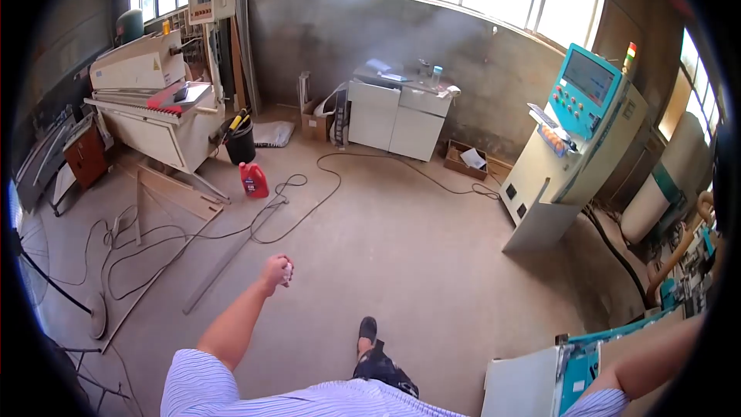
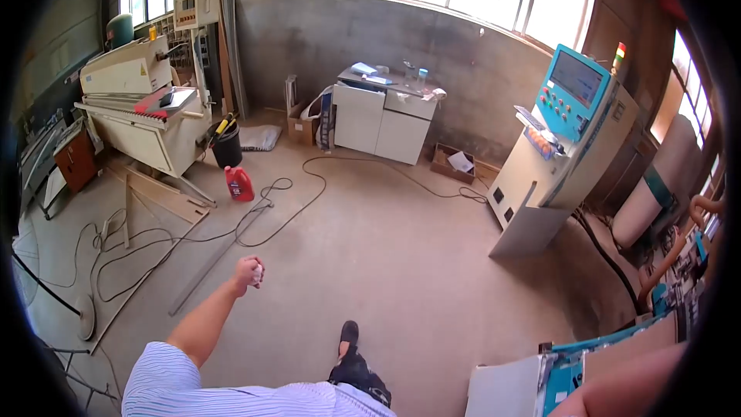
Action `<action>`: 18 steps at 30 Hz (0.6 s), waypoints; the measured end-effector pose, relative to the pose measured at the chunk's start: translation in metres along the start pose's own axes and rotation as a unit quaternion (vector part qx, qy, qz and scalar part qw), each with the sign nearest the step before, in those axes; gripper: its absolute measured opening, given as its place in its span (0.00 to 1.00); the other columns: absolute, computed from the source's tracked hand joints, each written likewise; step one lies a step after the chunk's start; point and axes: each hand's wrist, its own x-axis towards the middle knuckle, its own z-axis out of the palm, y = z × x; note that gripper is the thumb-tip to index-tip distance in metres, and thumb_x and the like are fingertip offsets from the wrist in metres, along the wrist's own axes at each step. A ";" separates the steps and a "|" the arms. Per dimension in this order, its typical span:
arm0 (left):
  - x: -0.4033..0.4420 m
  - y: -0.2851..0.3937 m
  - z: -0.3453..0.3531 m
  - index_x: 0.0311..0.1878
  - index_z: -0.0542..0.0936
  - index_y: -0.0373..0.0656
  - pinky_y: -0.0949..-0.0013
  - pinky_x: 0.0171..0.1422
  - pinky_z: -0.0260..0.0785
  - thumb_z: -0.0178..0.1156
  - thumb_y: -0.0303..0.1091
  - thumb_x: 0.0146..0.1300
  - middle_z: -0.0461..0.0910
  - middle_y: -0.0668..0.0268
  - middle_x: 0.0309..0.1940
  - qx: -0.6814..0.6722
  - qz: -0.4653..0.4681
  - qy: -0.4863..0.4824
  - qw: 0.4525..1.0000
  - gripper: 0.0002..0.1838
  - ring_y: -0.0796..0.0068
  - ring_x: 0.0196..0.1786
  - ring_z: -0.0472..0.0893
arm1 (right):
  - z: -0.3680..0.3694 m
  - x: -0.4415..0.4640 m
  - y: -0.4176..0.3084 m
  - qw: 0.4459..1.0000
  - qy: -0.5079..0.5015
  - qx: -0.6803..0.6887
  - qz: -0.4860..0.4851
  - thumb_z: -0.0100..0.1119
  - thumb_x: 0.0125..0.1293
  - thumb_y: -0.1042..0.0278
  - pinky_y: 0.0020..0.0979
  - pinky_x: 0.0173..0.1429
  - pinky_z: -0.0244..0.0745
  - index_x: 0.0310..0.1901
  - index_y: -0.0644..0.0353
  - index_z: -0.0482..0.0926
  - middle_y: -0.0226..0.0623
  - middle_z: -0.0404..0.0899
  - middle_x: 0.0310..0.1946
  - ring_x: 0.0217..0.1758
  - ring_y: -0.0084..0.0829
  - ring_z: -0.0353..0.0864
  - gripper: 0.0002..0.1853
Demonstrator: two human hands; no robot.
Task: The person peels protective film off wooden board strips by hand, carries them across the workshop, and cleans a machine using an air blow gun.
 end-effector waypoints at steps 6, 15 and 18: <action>0.211 0.031 0.002 0.32 0.76 0.47 0.62 0.25 0.74 0.49 0.41 0.64 0.78 0.64 0.23 -0.205 -0.103 0.111 0.967 0.11 0.67 0.23 0.79 | 0.328 -0.413 0.190 0.935 -0.097 -0.133 0.313 0.69 0.59 0.50 0.39 0.64 0.60 0.58 0.76 0.57 0.56 0.63 0.53 0.57 0.48 0.66 0.41; 0.552 -0.004 -0.094 0.32 0.74 0.52 0.53 0.26 0.68 0.46 0.48 0.68 0.76 0.65 0.23 -0.425 -0.122 0.104 0.891 0.14 0.65 0.25 0.77 | 0.354 -1.056 0.300 0.633 -0.415 -0.062 0.651 0.67 0.62 0.60 0.31 0.59 0.71 0.61 0.67 0.71 0.40 0.75 0.51 0.53 0.29 0.74 0.29; 0.759 0.050 -0.110 0.33 0.72 0.52 0.52 0.27 0.67 0.47 0.63 0.69 0.74 0.67 0.24 -0.464 -0.110 0.107 0.872 0.24 0.62 0.24 0.74 | 0.299 -1.263 0.247 0.493 -0.589 -0.097 0.633 0.65 0.63 0.65 0.34 0.45 0.76 0.57 0.66 0.72 0.35 0.79 0.40 0.35 0.27 0.75 0.23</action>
